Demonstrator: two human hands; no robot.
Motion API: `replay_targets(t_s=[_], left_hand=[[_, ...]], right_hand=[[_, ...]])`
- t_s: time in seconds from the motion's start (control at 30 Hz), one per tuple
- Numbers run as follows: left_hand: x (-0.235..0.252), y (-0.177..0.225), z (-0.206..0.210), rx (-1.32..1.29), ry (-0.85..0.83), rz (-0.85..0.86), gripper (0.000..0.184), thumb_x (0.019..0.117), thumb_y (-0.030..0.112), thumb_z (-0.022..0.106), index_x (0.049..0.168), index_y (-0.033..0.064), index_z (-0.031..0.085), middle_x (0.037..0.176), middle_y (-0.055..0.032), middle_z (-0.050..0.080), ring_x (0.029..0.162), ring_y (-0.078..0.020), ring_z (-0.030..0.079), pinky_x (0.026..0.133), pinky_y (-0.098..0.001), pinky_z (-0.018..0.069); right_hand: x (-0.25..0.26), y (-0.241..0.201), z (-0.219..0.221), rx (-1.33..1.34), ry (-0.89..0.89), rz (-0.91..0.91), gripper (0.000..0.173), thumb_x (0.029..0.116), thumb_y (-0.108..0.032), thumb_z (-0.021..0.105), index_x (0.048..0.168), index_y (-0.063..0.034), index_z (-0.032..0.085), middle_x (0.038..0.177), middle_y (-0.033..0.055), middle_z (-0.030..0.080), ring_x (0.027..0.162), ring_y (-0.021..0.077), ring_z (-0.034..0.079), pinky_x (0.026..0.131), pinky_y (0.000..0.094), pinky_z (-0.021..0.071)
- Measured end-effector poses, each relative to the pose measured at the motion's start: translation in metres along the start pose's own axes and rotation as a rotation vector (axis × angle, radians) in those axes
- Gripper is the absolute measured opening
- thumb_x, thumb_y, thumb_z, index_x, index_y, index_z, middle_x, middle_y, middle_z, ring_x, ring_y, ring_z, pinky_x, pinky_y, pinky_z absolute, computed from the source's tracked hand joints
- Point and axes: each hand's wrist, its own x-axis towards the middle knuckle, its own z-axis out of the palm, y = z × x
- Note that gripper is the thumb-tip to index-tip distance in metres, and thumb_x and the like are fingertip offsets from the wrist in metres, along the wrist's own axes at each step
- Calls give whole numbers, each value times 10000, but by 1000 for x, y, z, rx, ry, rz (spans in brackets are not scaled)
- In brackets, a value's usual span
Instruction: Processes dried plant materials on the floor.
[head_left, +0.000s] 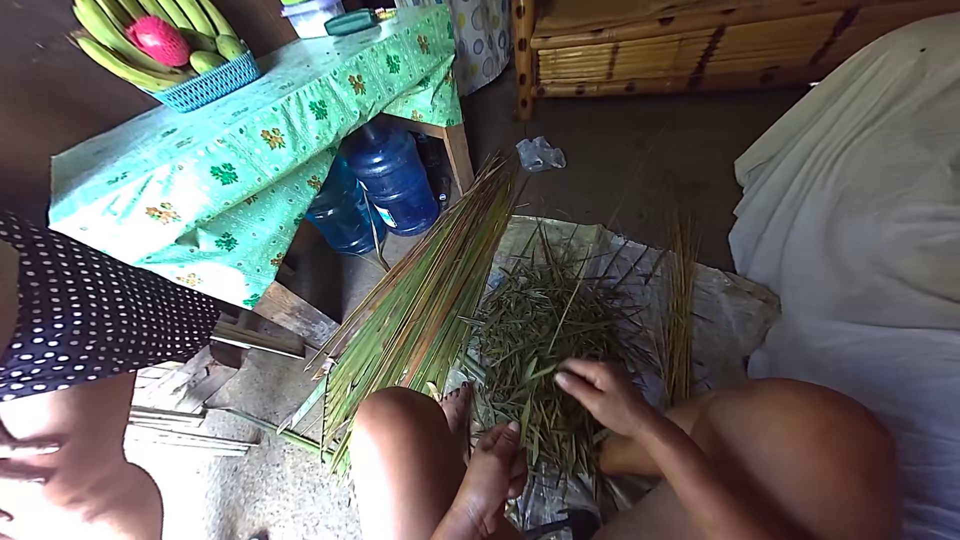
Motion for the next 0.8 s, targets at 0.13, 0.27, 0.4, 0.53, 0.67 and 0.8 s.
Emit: replay_targets(t_s=[0.13, 0.27, 0.4, 0.53, 0.67, 0.8], left_hand=[[4, 3, 1, 25, 38, 31, 290, 1127, 170, 300, 958, 87, 520, 545, 71, 383, 411, 2, 343, 403, -138, 311], [4, 0, 1, 76, 59, 67, 284, 1122, 158, 301, 942, 94, 510, 544, 74, 380, 418, 2, 337, 410, -143, 302], [4, -2, -1, 110, 55, 89, 287, 1115, 149, 312, 908, 103, 504, 538, 80, 377, 415, 5, 332, 404, -145, 295], [0, -1, -2, 126, 21, 98, 286, 1111, 155, 311, 914, 111, 514, 537, 86, 378, 411, 9, 333, 401, -140, 299], [-4, -3, -6, 132, -2, 106, 292, 1104, 154, 306, 911, 117, 521, 530, 87, 380, 408, 9, 341, 403, -143, 306], [-2, -4, -6, 157, 27, 136, 288, 1102, 148, 332, 894, 113, 528, 522, 89, 377, 407, 5, 342, 406, -149, 313]], right_hand=[[-14, -8, 28, 72, -249, -108, 374, 1035, -358, 507, 974, -45, 702, 723, 59, 585, 651, 154, 542, 627, 377, 452], [-11, -8, 30, -147, -218, -152, 406, 1043, -382, 500, 991, -34, 702, 781, 135, 655, 746, 280, 650, 692, 484, 511], [-3, -8, 18, -313, -188, -32, 428, 1058, -408, 484, 1046, -38, 698, 860, 167, 689, 839, 343, 686, 751, 543, 521], [7, -6, 5, -278, -66, 92, 413, 1072, -375, 480, 1099, -25, 699, 914, 193, 697, 895, 368, 687, 809, 577, 519], [16, 6, -9, -179, 199, 202, 393, 1087, -321, 468, 1128, -4, 696, 910, 204, 688, 884, 367, 678, 809, 588, 506], [10, 6, -11, -41, 153, 118, 361, 1074, -306, 486, 1098, -23, 710, 846, 129, 664, 760, 249, 630, 737, 487, 508]])
